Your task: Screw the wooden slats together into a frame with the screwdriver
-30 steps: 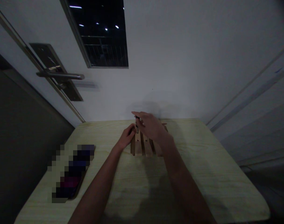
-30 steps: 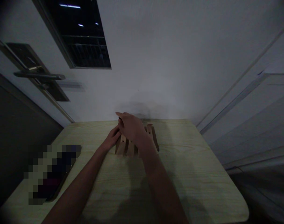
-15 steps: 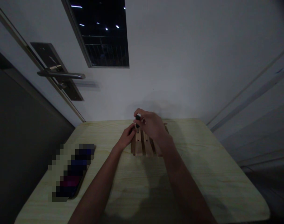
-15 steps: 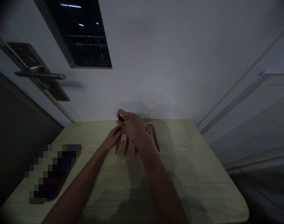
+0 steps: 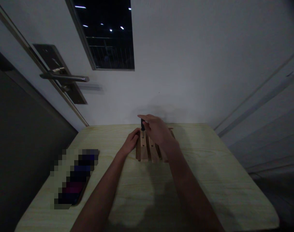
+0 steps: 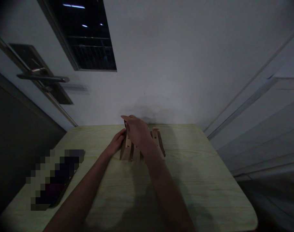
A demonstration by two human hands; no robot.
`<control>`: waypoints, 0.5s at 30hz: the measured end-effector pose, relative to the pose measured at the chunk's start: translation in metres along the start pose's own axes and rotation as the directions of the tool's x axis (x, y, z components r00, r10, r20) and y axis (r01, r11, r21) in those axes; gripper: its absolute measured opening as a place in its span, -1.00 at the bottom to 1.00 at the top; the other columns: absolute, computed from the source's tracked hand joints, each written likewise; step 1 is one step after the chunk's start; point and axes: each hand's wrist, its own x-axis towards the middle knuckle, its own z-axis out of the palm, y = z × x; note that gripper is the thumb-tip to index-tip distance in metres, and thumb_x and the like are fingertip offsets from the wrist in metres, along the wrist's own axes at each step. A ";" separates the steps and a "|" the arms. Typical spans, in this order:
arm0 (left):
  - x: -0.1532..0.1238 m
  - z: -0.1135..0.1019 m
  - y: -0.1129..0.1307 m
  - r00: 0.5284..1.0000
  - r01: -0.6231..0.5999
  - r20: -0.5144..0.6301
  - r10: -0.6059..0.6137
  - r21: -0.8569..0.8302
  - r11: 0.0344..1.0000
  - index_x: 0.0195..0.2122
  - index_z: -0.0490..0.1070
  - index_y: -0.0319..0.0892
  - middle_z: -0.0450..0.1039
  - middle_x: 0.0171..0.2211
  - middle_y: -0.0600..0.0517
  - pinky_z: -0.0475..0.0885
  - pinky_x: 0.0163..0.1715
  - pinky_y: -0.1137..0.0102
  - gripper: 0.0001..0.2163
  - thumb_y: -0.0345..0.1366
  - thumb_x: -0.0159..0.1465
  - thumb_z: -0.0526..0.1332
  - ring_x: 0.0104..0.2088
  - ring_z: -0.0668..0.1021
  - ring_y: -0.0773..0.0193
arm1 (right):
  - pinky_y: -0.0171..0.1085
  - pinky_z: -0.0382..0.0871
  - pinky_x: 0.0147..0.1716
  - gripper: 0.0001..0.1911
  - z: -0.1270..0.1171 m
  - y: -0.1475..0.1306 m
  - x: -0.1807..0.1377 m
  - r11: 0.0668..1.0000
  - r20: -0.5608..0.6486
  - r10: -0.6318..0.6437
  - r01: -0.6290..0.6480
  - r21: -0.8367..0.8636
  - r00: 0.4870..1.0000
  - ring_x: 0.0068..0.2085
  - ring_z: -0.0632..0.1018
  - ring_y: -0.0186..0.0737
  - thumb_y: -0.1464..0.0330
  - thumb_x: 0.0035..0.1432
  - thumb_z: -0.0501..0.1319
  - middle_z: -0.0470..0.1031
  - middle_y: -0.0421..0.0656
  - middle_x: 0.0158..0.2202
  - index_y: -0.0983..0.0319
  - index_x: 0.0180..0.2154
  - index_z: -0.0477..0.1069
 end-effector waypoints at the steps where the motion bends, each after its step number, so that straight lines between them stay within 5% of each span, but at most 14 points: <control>1: 0.000 0.000 0.001 1.000 -0.002 0.001 0.002 -0.005 1.000 -0.06 0.37 -0.21 0.46 -0.11 -0.03 0.32 0.02 0.23 -0.67 -0.32 0.18 -0.01 -0.08 0.43 0.15 | -0.26 0.34 -0.15 -0.59 -0.001 -0.001 0.000 1.000 0.000 0.000 0.000 0.003 1.000 -0.14 0.50 -0.19 0.48 0.20 -0.04 0.50 -0.04 -0.11 0.26 0.04 0.37; 15: 0.000 0.000 0.002 1.000 -0.012 0.008 0.012 -0.020 1.000 -0.09 0.38 -0.20 0.46 -0.14 -0.03 0.32 0.01 0.25 -0.70 -0.30 0.21 -0.01 -0.08 0.44 0.16 | -0.27 0.33 -0.09 -0.71 -0.002 -0.001 -0.002 0.999 -0.036 -0.020 0.022 0.049 0.999 -0.10 0.49 -0.26 0.47 0.19 0.03 0.50 -0.11 -0.10 0.20 -0.08 0.40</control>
